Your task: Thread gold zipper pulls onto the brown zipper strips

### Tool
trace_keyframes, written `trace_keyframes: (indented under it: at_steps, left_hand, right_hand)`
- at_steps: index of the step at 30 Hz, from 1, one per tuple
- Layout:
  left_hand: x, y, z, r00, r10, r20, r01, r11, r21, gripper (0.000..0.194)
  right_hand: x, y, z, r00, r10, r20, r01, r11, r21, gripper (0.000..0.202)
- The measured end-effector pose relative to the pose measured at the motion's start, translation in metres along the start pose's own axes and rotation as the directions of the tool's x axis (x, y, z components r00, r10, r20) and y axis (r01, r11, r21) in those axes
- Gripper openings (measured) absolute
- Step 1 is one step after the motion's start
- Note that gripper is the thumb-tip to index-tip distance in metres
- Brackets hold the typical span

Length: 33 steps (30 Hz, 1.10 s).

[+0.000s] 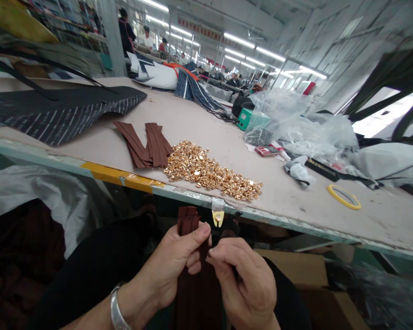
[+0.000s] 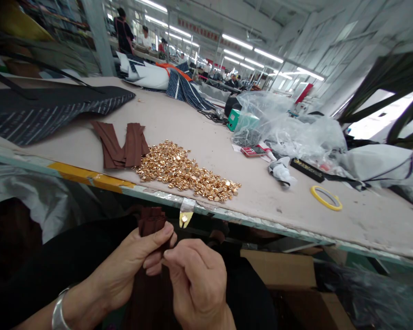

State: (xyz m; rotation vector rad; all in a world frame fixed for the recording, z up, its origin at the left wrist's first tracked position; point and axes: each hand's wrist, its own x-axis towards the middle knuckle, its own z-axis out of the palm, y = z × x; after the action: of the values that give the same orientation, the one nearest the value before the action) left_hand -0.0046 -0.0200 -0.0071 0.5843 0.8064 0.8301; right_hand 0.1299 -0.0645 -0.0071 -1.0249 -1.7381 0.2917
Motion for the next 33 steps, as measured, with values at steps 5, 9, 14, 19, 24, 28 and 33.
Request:
trace_keyframes:
  at_steps: [5, 9, 14, 19, 24, 28, 33]
  left_hand:
    - [-0.003, -0.001, 0.0, 0.996, -0.038, 0.079, 0.036, 0.999, 0.02, 0.032]
    - [-0.004, 0.0, -0.001, 0.998, -0.05, 0.049, 0.054, 0.996, -0.075, 0.029]
    - [-0.001, 0.006, 0.001, 0.994, -0.033, 0.104, 0.043, 0.995, -0.091, 0.025]
    - [0.002, 0.01, 0.004, 1.0, -0.001, 0.015, 0.001, 1.0, -0.025, 0.026]
    - [0.003, 0.011, 0.006, 1.0, 0.0, -0.004, 0.0, 0.999, 0.032, 0.025]
    - [0.007, 0.012, 0.008, 1.0, -0.002, -0.018, 0.003, 0.999, 0.044, 0.026]
    - [0.01, 0.011, 0.008, 1.0, -0.008, -0.013, 0.008, 0.999, 0.045, 0.027]
  right_hand:
    - [-0.001, -0.001, 0.002, 0.909, 0.393, -0.143, -0.356, 0.907, 0.226, 0.01]
    - [0.003, -0.002, 0.004, 0.805, 0.593, -0.006, -0.546, 0.745, 0.384, 0.01]
    - [0.008, -0.001, 0.006, 0.606, 0.772, 0.192, -0.619, 0.306, 0.723, 0.026]
    - [0.014, 0.002, 0.004, 0.47, 0.835, 0.286, -0.623, 0.084, 0.778, 0.037]
    - [0.016, 0.004, 0.005, 0.458, 0.839, 0.294, -0.635, 0.077, 0.768, 0.04]
    - [0.015, 0.007, 0.007, 0.47, 0.832, 0.295, -0.623, 0.076, 0.779, 0.039]
    - [0.018, 0.009, 0.008, 0.487, 0.818, 0.305, -0.626, 0.083, 0.775, 0.037]
